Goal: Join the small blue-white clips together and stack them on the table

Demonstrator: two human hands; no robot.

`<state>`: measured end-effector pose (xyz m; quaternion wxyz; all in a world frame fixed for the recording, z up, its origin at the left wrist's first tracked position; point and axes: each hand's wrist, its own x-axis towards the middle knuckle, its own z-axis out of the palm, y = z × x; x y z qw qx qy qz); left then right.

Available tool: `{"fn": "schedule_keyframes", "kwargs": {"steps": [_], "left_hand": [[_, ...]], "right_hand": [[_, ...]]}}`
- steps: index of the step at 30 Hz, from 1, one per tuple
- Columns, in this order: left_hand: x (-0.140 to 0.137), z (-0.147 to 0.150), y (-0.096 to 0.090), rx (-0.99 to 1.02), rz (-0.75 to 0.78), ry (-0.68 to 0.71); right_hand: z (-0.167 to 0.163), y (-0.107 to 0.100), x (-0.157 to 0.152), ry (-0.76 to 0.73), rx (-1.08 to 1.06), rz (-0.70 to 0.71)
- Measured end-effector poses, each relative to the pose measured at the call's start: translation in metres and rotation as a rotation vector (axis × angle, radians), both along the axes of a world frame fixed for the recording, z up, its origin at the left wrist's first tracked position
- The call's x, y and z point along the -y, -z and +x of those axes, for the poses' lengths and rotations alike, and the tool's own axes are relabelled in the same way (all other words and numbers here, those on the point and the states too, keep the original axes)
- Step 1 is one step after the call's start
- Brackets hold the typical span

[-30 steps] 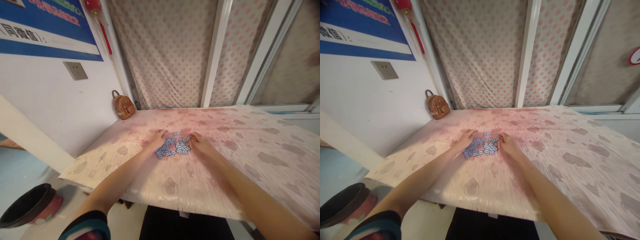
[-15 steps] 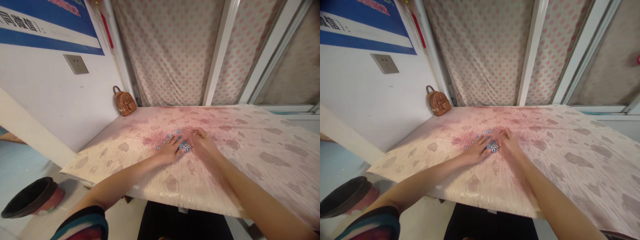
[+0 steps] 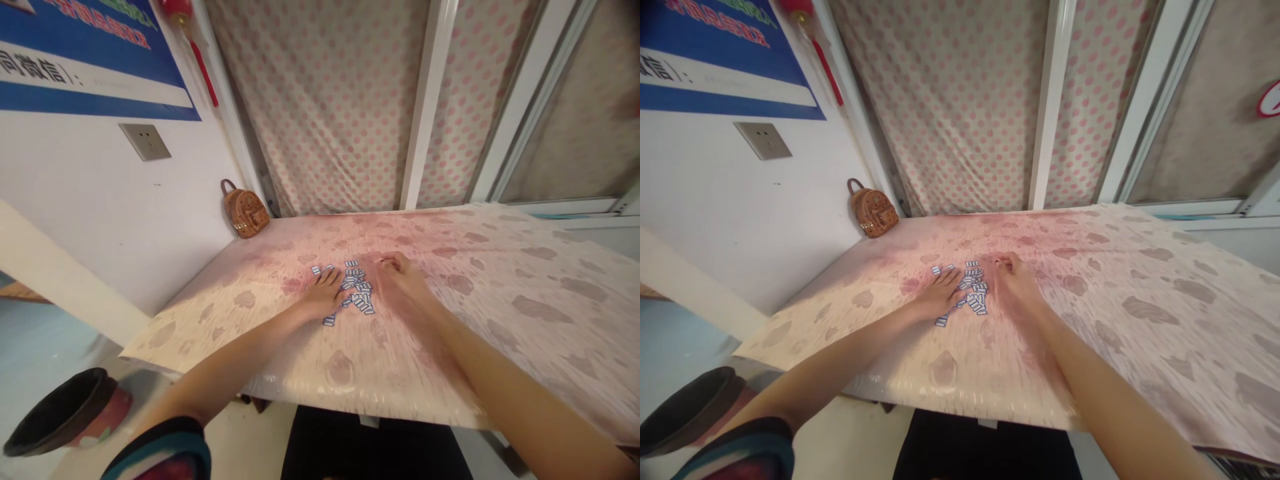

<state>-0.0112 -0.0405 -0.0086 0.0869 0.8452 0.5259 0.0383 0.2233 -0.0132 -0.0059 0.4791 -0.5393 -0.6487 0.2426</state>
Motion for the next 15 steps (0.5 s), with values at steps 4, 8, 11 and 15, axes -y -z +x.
{"fn": "schedule_keyframes", "kwargs": {"steps": [4,8,11,15], "left_hand": [[0.004,0.035,-0.002,0.028,-0.008,0.186],[0.023,0.023,-0.002,0.128,0.029,0.271],[0.014,-0.010,0.003,0.149,0.158,-0.168],[-0.012,-0.031,0.012,0.114,0.168,-0.395]], "right_hand": [[0.005,0.008,-0.009,-0.031,-0.023,0.030],[0.008,0.011,-0.014,0.018,0.047,0.026],[0.010,0.008,-0.012,0.084,0.160,-0.007],[0.006,0.008,-0.010,0.064,0.233,-0.125]]}}
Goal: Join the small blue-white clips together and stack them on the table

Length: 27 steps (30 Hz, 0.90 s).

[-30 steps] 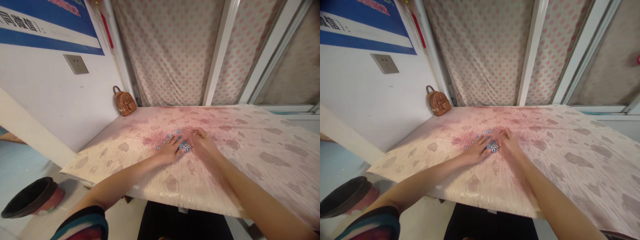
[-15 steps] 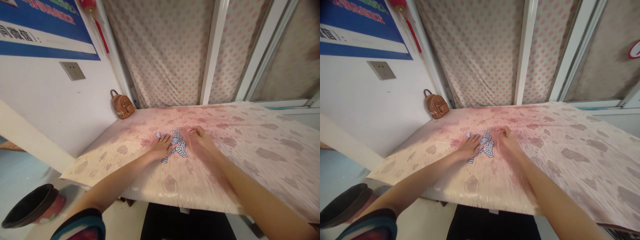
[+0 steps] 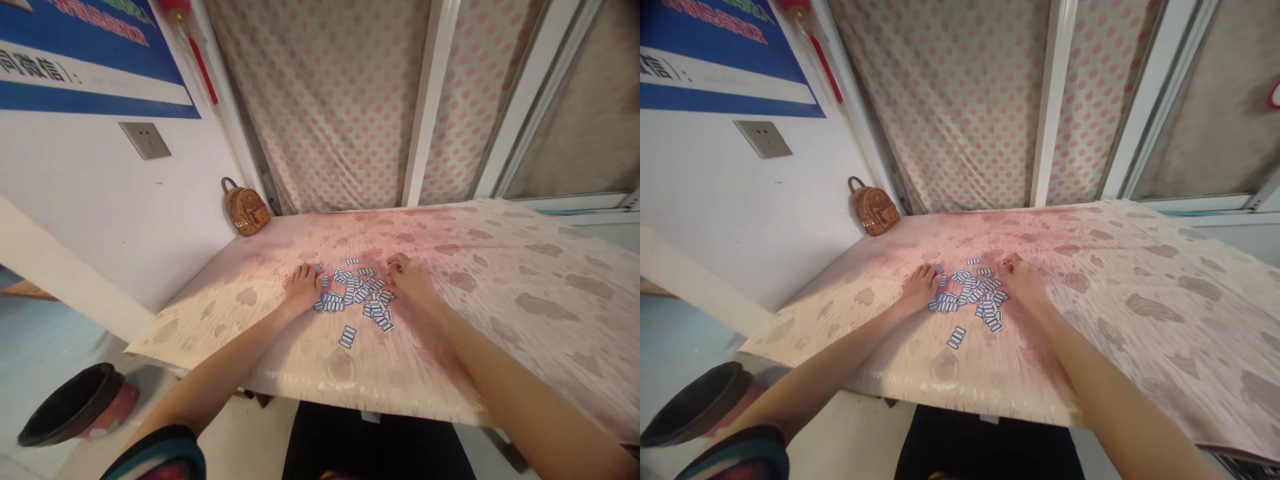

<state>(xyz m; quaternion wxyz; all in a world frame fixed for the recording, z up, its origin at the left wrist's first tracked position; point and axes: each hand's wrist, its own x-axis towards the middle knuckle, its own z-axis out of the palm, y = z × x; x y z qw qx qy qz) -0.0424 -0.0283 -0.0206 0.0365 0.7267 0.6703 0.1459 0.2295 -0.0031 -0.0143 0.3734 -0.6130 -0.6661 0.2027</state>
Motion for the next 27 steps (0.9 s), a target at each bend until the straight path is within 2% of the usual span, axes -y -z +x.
{"fn": "schedule_keyframes", "kwargs": {"steps": [4,6,9,10,12,14,16,19,21,23,24,27], "left_hand": [[0.004,0.023,-0.006,0.112,-0.045,0.356],[0.022,0.032,-0.015,0.155,-0.050,0.426],[0.057,0.029,-0.027,0.111,-0.093,0.527],[0.066,0.025,-0.029,0.074,-0.126,0.593],[0.078,0.016,-0.031,0.014,-0.148,0.634],[0.075,0.012,-0.028,-0.022,-0.138,0.599],[0.063,0.015,-0.024,-0.035,-0.109,0.545],[0.038,0.025,-0.021,-0.032,-0.050,0.492],[0.023,0.028,-0.024,-0.016,0.000,0.433],[0.008,0.027,-0.032,0.003,0.055,0.349],[0.001,0.025,-0.036,0.010,0.080,0.311],[-0.025,0.022,-0.048,0.039,0.093,0.244]], "right_hand": [[-0.012,0.002,-0.003,-0.205,-0.377,-0.273],[-0.012,-0.003,-0.003,-0.241,-0.520,-0.316],[0.000,-0.022,0.007,-0.289,-0.481,-0.378],[0.006,-0.029,0.012,-0.393,-0.425,-0.454],[0.015,-0.042,0.025,-0.589,-0.304,-0.649],[0.016,-0.051,0.035,-0.707,-0.230,-0.810],[0.009,-0.054,0.042,-0.792,-0.243,-0.869],[-0.004,-0.054,0.043,-0.837,-0.372,-0.747],[-0.006,-0.054,0.040,-0.753,-0.447,-0.611],[-0.001,-0.056,0.038,-0.648,-0.468,-0.561],[0.002,-0.058,0.038,-0.630,-0.452,-0.585],[0.007,-0.060,0.043,-0.855,-0.317,-0.875]]}}
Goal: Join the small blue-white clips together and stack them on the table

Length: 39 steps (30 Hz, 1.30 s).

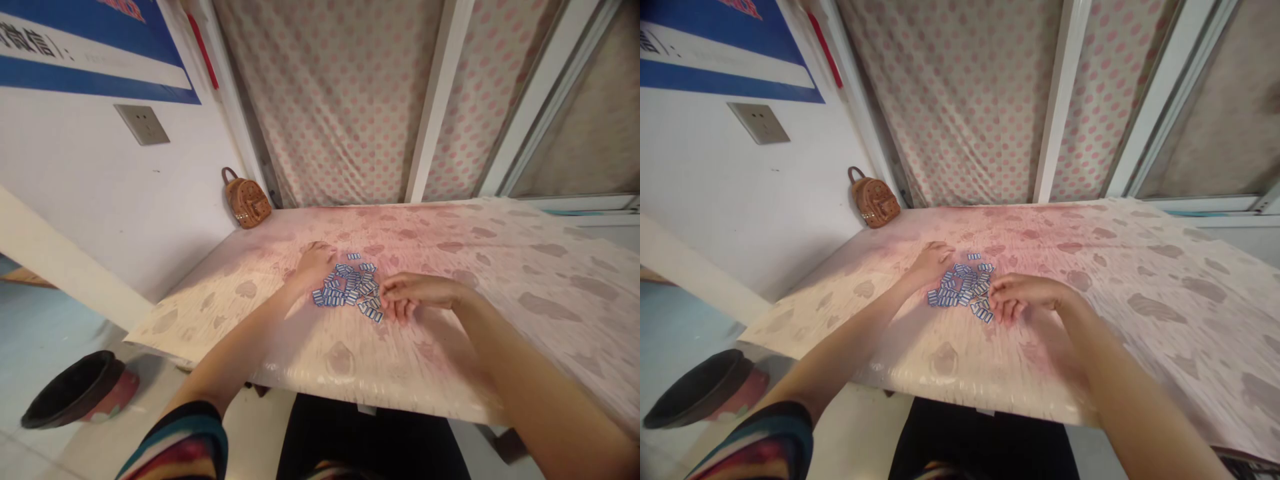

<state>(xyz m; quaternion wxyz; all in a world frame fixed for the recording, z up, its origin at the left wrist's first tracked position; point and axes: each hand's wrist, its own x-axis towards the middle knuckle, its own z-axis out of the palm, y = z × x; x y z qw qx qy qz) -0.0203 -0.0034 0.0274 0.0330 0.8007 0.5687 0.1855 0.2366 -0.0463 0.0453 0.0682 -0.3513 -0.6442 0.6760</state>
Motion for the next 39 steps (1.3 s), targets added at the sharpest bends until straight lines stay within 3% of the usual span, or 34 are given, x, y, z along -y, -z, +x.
{"fn": "schedule_keyframes", "kwargs": {"steps": [2,6,13,17,22,25,29,33,39], "left_hand": [[-0.018,0.004,-0.003,0.066,-0.062,-0.068],[-0.045,0.026,0.003,0.167,-0.196,-0.148],[-0.068,0.045,0.027,0.188,-0.245,-0.205],[-0.068,0.036,0.026,0.368,-0.226,-0.145],[-0.043,0.021,0.013,0.483,-0.190,-0.224],[-0.026,0.017,0.013,0.566,-0.220,-0.204],[-0.015,0.019,0.018,0.645,-0.240,-0.191],[-0.014,0.018,0.020,0.669,-0.241,-0.159],[-0.013,0.014,0.017,0.666,-0.308,-0.081]], "right_hand": [[-0.006,0.002,0.003,-0.071,-0.007,-0.039],[-0.023,0.013,-0.002,0.046,-0.155,0.145],[-0.009,0.029,-0.028,0.584,-0.179,0.408],[-0.006,0.038,-0.053,0.852,0.009,0.543],[-0.024,0.037,-0.070,0.777,0.498,0.914],[-0.040,0.043,-0.069,0.740,0.729,0.927],[-0.048,0.058,-0.068,0.717,0.763,1.014],[-0.042,0.067,-0.072,0.697,0.659,0.988],[-0.022,0.058,-0.079,0.747,0.481,0.938]]}}
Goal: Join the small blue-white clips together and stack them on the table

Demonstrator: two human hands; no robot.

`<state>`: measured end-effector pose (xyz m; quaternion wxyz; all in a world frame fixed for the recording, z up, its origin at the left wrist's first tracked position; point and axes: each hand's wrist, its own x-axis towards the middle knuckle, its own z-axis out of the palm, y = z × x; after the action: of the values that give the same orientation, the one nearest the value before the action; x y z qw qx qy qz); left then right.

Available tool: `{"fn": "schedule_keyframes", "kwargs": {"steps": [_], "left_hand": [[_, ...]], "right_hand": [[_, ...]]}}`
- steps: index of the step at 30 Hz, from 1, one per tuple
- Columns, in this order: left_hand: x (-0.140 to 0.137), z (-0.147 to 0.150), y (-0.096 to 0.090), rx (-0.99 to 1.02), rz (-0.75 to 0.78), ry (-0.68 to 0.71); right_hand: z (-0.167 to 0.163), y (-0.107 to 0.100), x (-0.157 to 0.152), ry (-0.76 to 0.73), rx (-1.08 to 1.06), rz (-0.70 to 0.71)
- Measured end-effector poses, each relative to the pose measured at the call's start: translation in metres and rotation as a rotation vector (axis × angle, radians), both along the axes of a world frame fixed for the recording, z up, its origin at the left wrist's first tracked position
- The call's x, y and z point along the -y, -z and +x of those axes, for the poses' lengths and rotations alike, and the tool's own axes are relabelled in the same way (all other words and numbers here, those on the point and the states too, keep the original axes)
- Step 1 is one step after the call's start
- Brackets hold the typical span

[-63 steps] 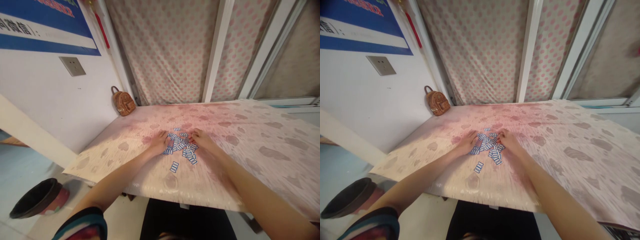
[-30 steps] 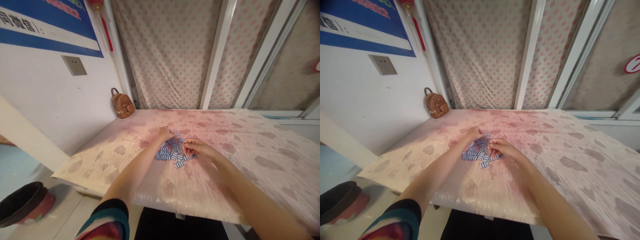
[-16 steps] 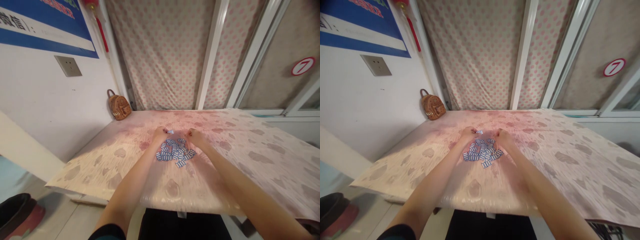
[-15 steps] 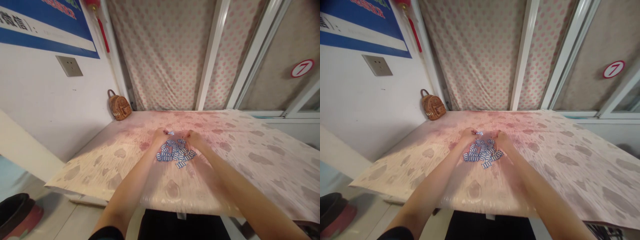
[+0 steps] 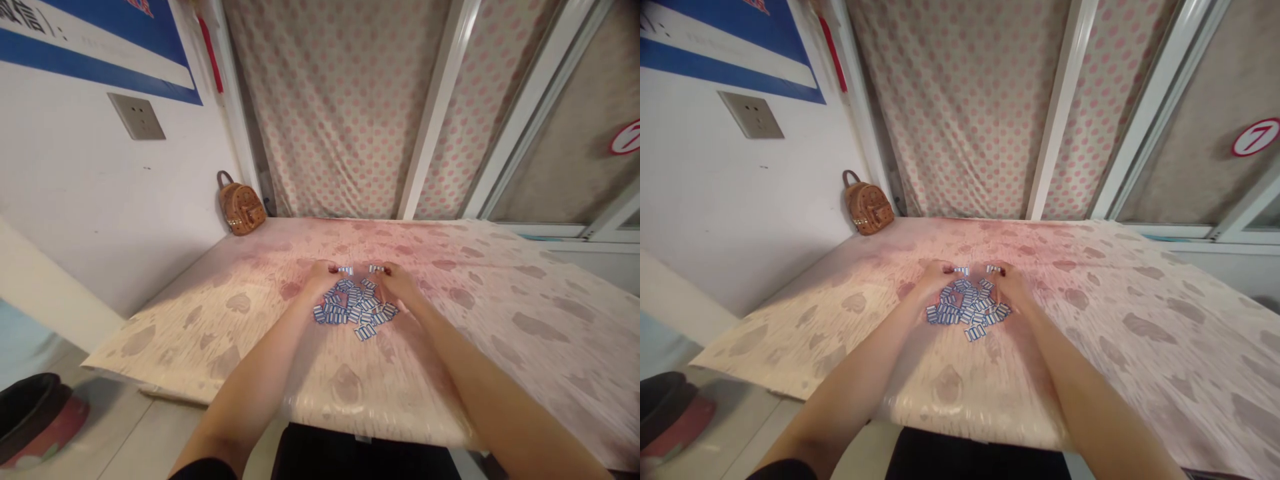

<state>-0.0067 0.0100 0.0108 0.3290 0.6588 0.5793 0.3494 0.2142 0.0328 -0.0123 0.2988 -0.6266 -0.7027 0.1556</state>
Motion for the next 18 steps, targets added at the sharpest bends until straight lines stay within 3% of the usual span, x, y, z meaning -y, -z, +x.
{"fn": "schedule_keyframes", "kwargs": {"steps": [3,5,8,14,16,18], "left_hand": [[0.002,-0.003,-0.003,0.030,-0.147,0.126],[0.003,-0.006,-0.006,-0.055,-0.190,0.113],[0.004,-0.014,-0.011,-0.272,-0.089,-0.045],[0.002,-0.025,-0.015,-0.492,-0.040,-0.163],[0.001,-0.021,-0.012,-0.499,0.047,-0.199],[-0.001,-0.013,-0.008,-0.444,0.175,-0.142]], "right_hand": [[0.016,-0.009,0.001,0.001,0.191,-0.153],[0.020,-0.012,0.005,0.092,0.295,-0.085],[0.009,-0.011,0.012,0.084,0.284,0.064],[-0.026,-0.008,0.018,-0.045,0.394,0.000],[-0.029,-0.009,0.019,-0.046,0.393,-0.035],[-0.028,-0.010,0.019,-0.044,0.361,-0.077]]}}
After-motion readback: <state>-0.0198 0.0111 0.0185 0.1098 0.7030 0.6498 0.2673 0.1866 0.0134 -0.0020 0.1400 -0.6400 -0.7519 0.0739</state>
